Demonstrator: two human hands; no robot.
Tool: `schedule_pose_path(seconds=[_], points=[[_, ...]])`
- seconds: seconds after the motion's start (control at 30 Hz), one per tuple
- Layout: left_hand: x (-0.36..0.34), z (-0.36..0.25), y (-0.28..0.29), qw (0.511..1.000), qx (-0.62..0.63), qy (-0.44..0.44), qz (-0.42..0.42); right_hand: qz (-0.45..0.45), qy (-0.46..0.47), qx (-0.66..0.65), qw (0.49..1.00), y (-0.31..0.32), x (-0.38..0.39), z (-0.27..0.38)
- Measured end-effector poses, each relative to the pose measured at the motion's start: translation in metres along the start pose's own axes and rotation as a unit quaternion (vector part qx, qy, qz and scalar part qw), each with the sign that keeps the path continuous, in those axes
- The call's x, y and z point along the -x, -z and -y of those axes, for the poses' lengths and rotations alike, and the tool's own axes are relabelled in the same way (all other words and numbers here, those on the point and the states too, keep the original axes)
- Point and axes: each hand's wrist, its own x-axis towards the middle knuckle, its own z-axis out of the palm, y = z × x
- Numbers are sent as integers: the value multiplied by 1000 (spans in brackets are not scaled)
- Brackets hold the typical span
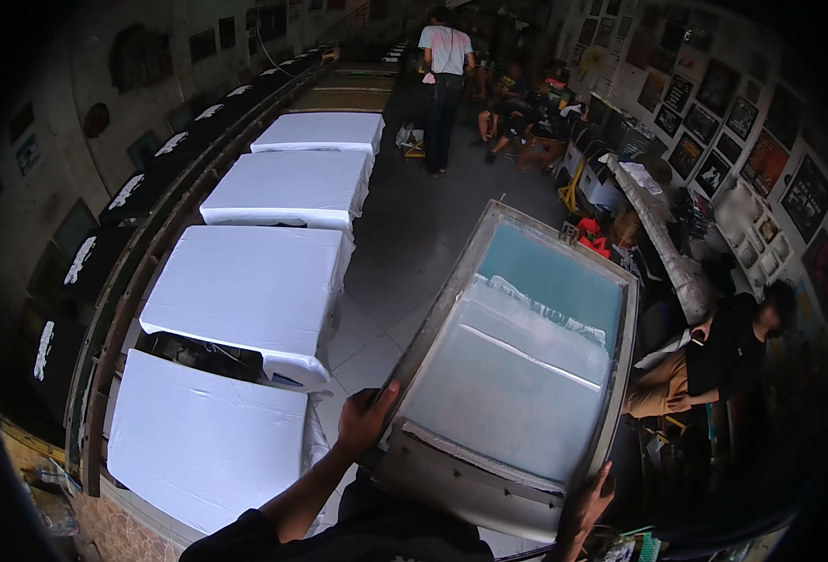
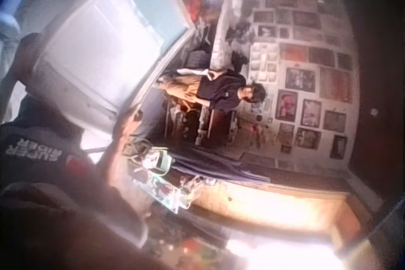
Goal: The person operates a manual screen printing press, repeatedly pulling a squeegee across a screen to transfer white ink onto black t-shirts. The person adjusts the screen and t-shirts between prints and moves along the line of garments.
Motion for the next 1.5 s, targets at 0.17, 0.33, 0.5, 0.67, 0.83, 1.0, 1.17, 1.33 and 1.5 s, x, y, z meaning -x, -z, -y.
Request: schedule_pose_path(seconds=[0.17,0.33,0.5,0.67,0.83,1.0,1.17,1.33,1.5], points=[[-58,-45,-9,999,29,31,-11,10,-40,-6,999,-61,-49,31],[-126,-50,-28,998,41,53,8,11,-73,-32,997,-123,-100,21],[-200,-70,-76,998,17,53,-9,44,-44,-22,998,-181,-188,16],[-285,-96,-129,999,21,47,-13,48,21,-34,998,-247,-289,3],[-350,-124,-164,996,-23,68,-48,87,-10,-36,996,-303,-375,41],[-390,-157,-192,994,-25,49,-92,105,-27,-7,994,-357,-436,66],[-442,-177,-223,990,-44,59,-123,142,-66,-10,988,-412,-510,62],[-514,-163,-227,979,-44,99,-173,181,-73,-24,981,-501,-559,64],[-615,-145,-233,977,-3,118,-178,204,-75,-14,976,-599,-622,80]])
